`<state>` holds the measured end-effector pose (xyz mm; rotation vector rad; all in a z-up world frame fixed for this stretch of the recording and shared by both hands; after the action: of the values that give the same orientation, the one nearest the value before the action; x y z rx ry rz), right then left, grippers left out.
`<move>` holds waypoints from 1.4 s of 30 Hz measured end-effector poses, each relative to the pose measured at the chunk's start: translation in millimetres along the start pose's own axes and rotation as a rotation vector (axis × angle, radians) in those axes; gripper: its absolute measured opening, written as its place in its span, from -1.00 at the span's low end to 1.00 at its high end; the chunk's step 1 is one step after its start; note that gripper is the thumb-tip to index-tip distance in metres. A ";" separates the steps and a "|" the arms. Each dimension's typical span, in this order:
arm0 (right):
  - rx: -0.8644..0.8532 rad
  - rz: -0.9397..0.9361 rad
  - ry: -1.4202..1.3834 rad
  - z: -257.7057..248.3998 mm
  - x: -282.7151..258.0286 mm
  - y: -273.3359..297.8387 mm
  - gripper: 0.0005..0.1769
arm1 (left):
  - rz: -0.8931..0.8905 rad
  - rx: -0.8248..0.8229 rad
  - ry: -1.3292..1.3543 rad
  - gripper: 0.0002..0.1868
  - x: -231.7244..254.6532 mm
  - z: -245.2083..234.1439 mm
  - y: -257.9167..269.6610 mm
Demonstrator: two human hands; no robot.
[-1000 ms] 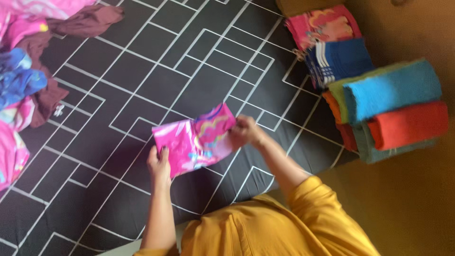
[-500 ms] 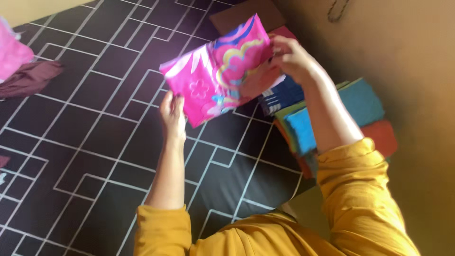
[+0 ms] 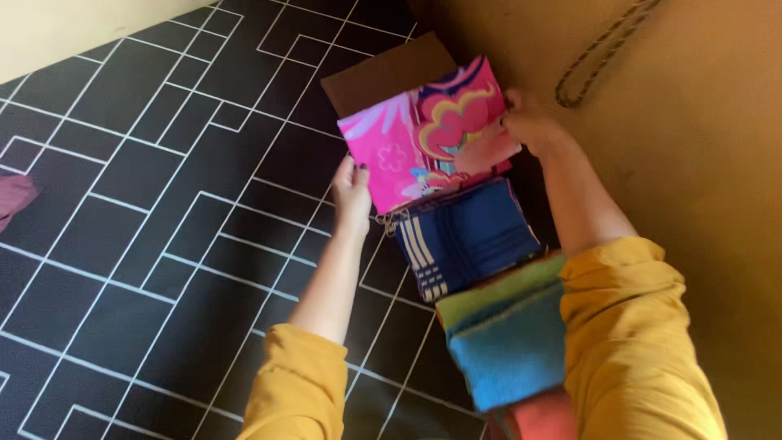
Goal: The person folds a blue patterned towel and a pink cartoon-print sheet on a dark patterned bed, smoothing and aligning edges, then stacks them in a cardboard box. The person then picks up another pink sheet from a pile and begins to unfold it.
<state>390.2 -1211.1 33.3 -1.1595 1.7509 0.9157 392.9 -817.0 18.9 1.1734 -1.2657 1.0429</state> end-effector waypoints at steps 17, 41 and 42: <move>0.062 -0.190 0.844 64.1 37.7 12.4 -0.17 | 0.310 0.179 -0.964 -0.19 -22.6 39.2 2.3; -0.214 -0.689 0.800 226.1 -129.6 98.1 -0.04 | 0.221 0.197 -0.920 -0.25 5.8 -182.0 146.9; -0.241 -0.709 0.798 249.2 -143.5 116.0 -0.06 | 0.229 0.257 -0.932 -0.28 6.3 -211.4 176.4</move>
<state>374.0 -905.0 80.3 -2.3268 1.5846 0.2196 247.4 -584.7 46.1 1.8546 -2.0585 0.8415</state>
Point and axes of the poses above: each hand's wrist, its own y-axis away from the middle knuckle, its own z-axis out of the palm, x = y × z, the point moved 7 cm from there along -y, towards the middle knuckle, and after that the axes turned 13 degrees about -y, right-handed, at the moved point
